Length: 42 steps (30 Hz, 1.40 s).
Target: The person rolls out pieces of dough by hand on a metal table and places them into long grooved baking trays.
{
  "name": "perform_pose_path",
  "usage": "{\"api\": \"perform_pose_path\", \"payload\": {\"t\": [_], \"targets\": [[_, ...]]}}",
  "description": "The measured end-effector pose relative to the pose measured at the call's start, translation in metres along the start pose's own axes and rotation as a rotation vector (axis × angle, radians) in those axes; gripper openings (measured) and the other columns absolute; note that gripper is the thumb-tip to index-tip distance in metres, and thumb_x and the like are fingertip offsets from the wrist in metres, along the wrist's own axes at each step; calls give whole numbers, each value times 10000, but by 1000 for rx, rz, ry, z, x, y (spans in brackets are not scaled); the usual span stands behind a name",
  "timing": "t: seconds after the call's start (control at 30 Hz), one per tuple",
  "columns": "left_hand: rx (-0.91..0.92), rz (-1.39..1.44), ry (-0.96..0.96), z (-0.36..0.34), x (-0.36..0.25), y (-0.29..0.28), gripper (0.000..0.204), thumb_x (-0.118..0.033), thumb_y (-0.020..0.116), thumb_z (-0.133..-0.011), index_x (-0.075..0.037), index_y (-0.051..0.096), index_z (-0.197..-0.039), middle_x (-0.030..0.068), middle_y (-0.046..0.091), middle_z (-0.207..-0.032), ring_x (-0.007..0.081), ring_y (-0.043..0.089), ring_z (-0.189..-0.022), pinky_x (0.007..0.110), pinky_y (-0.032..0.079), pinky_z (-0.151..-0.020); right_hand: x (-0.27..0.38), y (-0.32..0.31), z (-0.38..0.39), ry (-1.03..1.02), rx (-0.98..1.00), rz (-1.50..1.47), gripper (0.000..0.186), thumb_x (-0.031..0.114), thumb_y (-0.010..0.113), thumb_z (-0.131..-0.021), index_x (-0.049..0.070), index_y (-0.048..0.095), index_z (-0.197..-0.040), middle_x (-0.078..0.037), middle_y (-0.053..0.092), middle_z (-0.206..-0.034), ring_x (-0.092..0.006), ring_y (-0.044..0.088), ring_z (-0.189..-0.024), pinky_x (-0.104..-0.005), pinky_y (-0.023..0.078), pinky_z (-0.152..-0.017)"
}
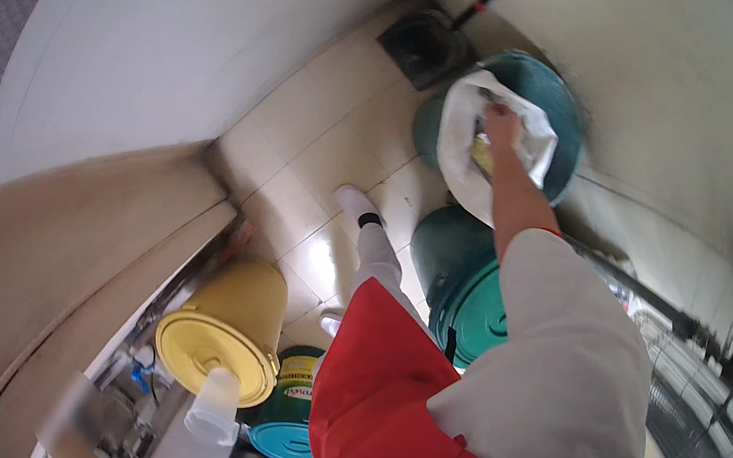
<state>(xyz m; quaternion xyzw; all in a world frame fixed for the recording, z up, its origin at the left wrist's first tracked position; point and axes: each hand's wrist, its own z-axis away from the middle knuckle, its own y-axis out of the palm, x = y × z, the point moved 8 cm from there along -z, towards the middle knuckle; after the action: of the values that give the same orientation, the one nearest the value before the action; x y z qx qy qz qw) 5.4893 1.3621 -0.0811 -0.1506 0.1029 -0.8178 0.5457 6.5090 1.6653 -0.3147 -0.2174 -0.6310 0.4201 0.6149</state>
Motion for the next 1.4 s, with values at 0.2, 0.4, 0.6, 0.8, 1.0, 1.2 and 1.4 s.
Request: {"api": "perform_pose_path", "payload": {"t": [0.2, 0.4, 0.6, 0.8, 1.0, 1.2, 1.4], "targets": [[-182, 124, 261, 42, -47, -14, 376, -346, 720, -1016, -37, 724, -1231, 103, 758, -1081, 202, 713, -1033, 383, 582, -872, -7, 34, -19, -664, 405, 1428, 863, 777, 597, -913, 175, 545, -1529, -108, 589, -1518, -372, 609, -1311, -553, 521, -989], [-310, 34, 193, 93, -104, -15, 578, -524, 769, -939, -49, 756, -1268, 195, 762, -1195, 283, 721, -1109, 403, 567, -957, -17, 3, -3, -666, 268, 618, 518, 384, 629, -1007, 55, 639, -1408, -159, 672, -1385, -347, 625, -1278, -485, 502, -1059], [-322, 5, -1, 92, 52, 27, 597, -566, 780, -885, -85, 770, -1238, 181, 756, -1240, 339, 706, -1170, 445, 548, -1015, 54, 36, 83, -709, 284, 585, 470, 299, 642, -982, 23, 655, -1362, -176, 691, -1334, -342, 652, -1231, -473, 519, -1044], [-338, 309, -104, 81, 208, 81, 630, -606, 749, -892, -67, 789, -1214, 197, 762, -1238, 357, 717, -1161, 451, 561, -1016, 99, 37, 181, -897, 286, 428, 423, 214, 654, -958, -10, 670, -1317, -194, 710, -1284, -337, 679, -1185, -462, 536, -1028], [-549, 755, -192, 19, 360, 149, 798, -616, 781, -820, -24, 708, -1351, 277, 718, -1299, 392, 701, -1209, 450, 572, -1026, 101, 61, 379, -1026, 676, 193, 379, 129, 666, -933, -42, 686, -1271, -212, 730, -1233, -332, 705, -1138, -450, 553, -1013], [-770, 1458, -154, -29, 472, 251, 534, -155, 767, -796, 5, 665, -1295, 256, 737, -1202, 362, 725, -1118, 423, 589, -971, 45, 33, 875, -1383, 1762, 406, 366, 164, 701, -966, -16, 705, -1284, -166, 752, -1192, -223, 714, -1046, -343, 573, -894], [-1123, 1749, 368, 59, 500, 149, 475, -76, 828, -879, 4, 643, -1310, 162, 728, -1162, 225, 723, -1067, 373, 605, -912, -80, -259, 1250, -1921, 2544, 760, 451, 285, 750, -999, 18, 697, -1359, -148, 699, -1331, -228, 703, -1140, -364, 555, -993]]}}
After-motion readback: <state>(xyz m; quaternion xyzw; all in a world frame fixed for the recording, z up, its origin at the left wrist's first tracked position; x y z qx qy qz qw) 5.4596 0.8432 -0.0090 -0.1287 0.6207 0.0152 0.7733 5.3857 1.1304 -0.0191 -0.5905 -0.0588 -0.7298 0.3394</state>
